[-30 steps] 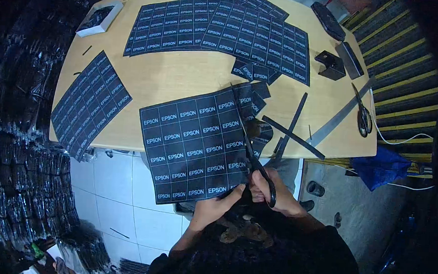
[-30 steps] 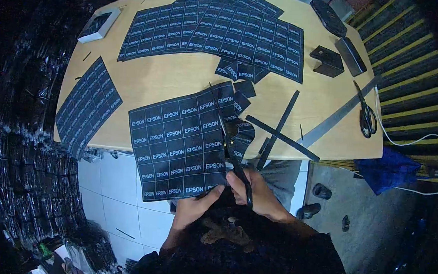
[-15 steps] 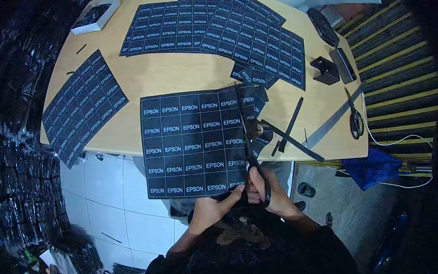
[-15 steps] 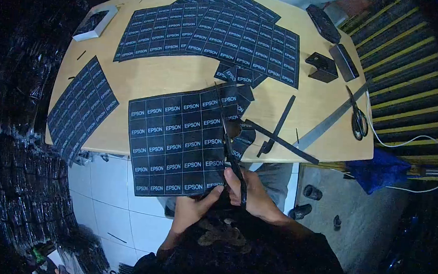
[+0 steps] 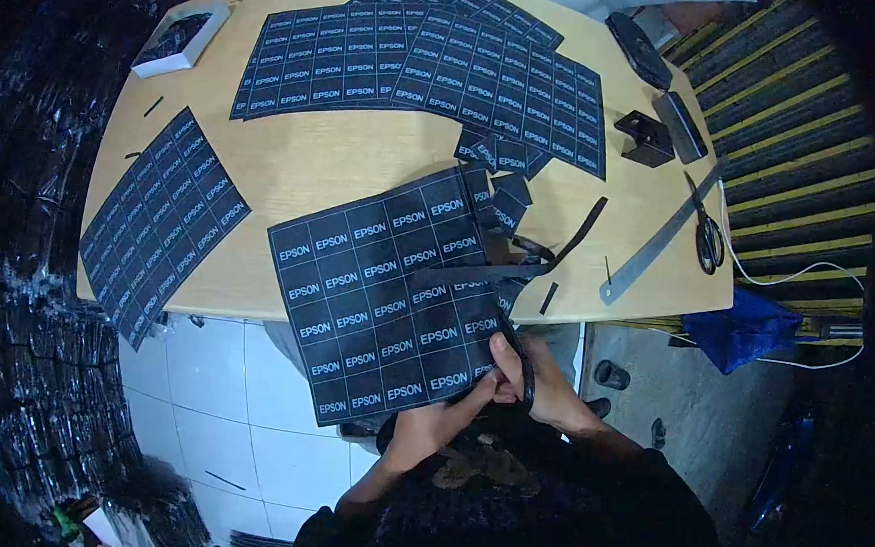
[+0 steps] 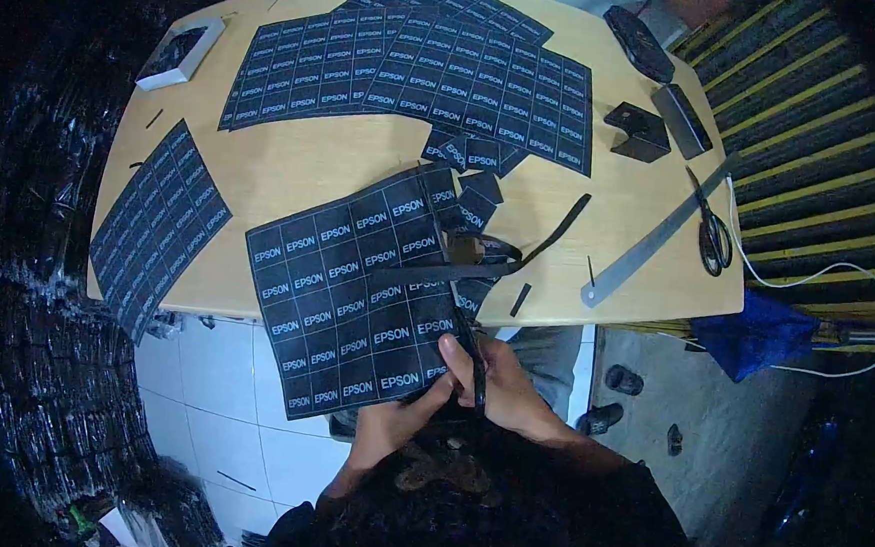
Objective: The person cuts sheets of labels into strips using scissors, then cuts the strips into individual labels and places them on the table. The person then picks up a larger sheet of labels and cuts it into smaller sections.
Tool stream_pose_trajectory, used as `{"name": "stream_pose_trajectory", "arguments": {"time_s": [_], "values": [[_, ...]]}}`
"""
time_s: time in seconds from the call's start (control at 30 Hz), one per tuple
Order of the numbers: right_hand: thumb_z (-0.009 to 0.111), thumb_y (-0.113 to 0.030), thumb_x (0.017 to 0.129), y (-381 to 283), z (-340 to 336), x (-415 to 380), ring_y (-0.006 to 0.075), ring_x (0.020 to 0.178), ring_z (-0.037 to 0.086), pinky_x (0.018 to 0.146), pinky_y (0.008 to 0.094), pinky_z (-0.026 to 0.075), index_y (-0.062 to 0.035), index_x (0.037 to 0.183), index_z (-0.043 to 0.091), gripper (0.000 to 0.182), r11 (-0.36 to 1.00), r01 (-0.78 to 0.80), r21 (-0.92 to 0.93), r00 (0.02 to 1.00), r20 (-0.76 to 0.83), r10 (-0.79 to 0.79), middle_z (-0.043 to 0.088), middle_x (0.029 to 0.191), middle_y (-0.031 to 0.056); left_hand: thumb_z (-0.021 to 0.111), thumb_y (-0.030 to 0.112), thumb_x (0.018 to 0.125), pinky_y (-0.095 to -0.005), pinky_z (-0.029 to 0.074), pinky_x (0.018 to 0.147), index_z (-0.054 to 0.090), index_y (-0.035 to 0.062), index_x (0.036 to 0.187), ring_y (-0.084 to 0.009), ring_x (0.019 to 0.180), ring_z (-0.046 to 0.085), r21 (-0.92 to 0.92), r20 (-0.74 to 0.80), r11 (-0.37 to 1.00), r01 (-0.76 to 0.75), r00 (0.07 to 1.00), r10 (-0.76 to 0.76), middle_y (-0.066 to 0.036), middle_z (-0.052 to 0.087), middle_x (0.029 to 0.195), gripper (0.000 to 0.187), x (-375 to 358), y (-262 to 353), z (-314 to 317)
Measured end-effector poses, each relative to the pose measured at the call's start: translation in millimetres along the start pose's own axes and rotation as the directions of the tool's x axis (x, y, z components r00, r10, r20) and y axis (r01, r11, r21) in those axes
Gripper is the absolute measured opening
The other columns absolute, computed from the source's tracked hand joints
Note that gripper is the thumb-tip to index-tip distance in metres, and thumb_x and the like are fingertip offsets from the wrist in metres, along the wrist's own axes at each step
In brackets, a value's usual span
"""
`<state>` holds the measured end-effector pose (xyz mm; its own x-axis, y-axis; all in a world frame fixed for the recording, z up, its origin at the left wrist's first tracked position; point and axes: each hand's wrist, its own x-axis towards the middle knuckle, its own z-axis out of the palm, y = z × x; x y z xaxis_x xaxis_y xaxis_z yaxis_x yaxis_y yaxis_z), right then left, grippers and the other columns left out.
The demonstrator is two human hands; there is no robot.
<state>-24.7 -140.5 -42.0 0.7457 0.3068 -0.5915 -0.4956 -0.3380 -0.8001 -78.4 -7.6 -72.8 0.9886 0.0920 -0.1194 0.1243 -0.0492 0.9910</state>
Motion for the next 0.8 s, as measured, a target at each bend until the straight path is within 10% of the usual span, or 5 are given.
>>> {"name": "stream_pose_trajectory", "arguments": {"time_s": [0.8], "values": [[0.048, -0.044, 0.09, -1, -11, 12, 0.0101, 0.036, 0.043, 0.034, 0.0244, 0.032, -0.0044, 0.062, 0.049, 0.048, 0.996, -0.074, -0.042, 0.997, 0.003, 0.075, 0.043, 0.044, 0.0004, 0.071, 0.013, 0.075, -0.0293, 0.048, 0.074, 0.063, 0.0022, 0.096, -0.017, 0.082, 0.061, -0.096, -0.059, 0.991, 0.091, 0.994, -0.097, -0.009, 0.064, 0.092, 0.025, 3, -12, -7]]}}
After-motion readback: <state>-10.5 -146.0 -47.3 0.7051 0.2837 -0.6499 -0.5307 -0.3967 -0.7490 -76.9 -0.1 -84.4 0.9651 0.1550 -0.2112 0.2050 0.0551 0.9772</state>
